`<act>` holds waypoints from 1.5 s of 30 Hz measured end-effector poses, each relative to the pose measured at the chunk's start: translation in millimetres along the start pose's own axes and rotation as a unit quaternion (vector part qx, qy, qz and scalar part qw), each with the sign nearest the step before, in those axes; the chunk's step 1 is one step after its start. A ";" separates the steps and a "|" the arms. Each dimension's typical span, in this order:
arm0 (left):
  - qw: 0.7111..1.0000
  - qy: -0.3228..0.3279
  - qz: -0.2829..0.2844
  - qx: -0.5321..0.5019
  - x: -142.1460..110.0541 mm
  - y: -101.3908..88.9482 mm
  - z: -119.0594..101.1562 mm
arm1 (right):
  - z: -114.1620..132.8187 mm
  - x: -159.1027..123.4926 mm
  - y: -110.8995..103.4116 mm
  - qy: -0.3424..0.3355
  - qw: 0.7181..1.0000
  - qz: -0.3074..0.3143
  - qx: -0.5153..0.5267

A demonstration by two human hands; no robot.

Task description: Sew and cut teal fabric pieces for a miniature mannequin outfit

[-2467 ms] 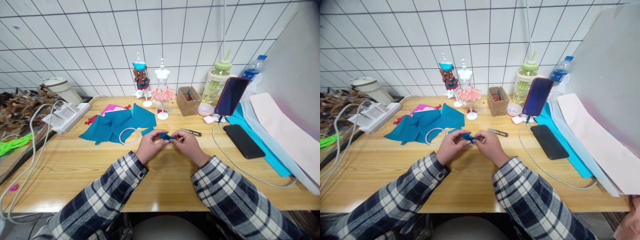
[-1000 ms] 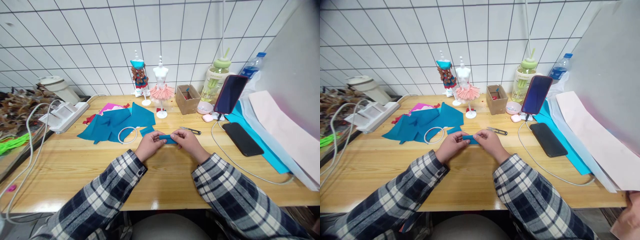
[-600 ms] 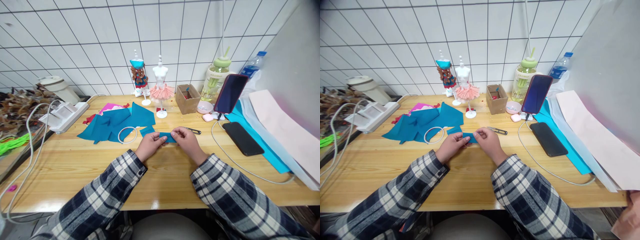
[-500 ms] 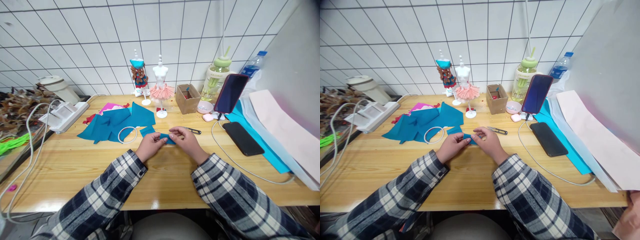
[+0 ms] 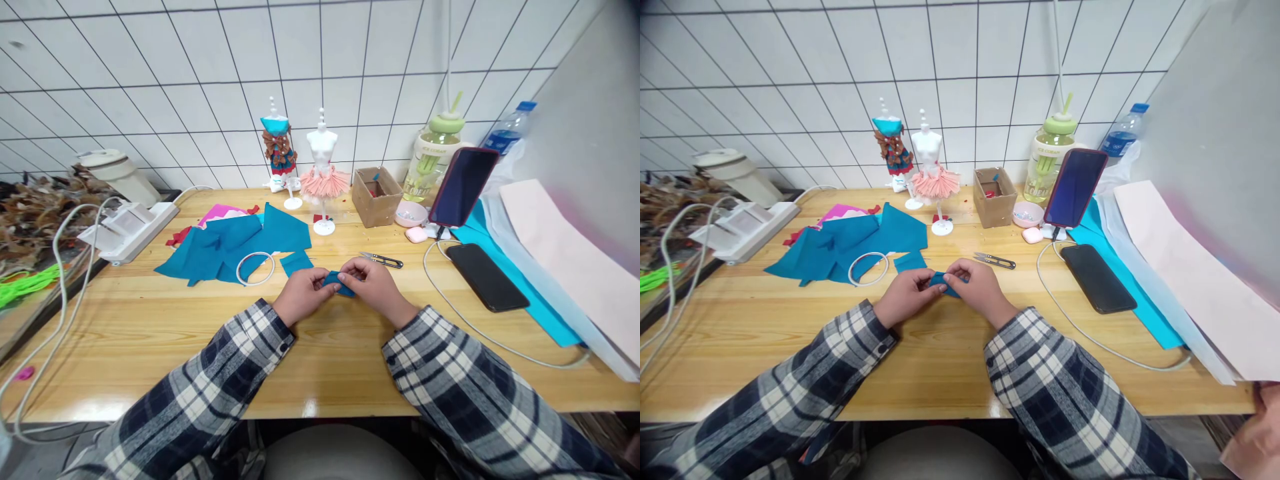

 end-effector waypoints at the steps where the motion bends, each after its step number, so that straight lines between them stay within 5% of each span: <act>1: 1.000 -0.003 0.000 -0.009 0.0 0.1 0.5 | -0.4 0.4 0.1 0.007 1.000 -0.004 0.018; 7: 0.998 -0.014 0.021 -0.065 -0.5 1.3 3.0 | 0.5 0.2 1.5 0.030 0.997 0.007 0.066; 13: 0.995 -0.024 0.006 -0.094 0.4 -0.1 2.6 | 2.1 -2.6 1.3 -0.020 0.999 0.032 0.032; 20: 0.988 -0.016 -0.009 -0.154 2.7 -3.4 3.0 | -5.3 1.4 1.4 0.068 0.975 0.082 0.193; 28: 0.993 0.005 -0.025 -0.119 6.4 -8.8 8.3 | -8.1 7.3 -10.4 0.091 0.963 -0.016 0.254; 32: 0.978 0.004 0.013 -0.210 5.9 -10.4 10.8 | -4.8 6.7 -17.4 0.053 0.965 -0.045 0.254; 37: 0.881 -0.065 0.109 -0.455 0.9 -7.2 8.0 | 3.2 0.1 -18.5 0.047 0.959 0.049 0.275; 41: 0.905 -0.073 0.147 -0.392 -2.0 -0.9 -1.8 | 8.5 -4.3 -13.3 0.042 0.954 0.080 0.287; 45: 0.911 -0.088 0.183 -0.360 -3.5 3.6 -5.4 | 7.4 -1.3 -15.9 0.074 0.940 0.007 0.332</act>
Point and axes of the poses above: each hand's wrist, its own x-axis towards the middle knuckle, its own y-axis out of the palm, z = x × y, the point moved 1 cm from there along x, towards the middle knuckle, and after that the axes turned 2 degrees about -z, right-handed, at the moved point
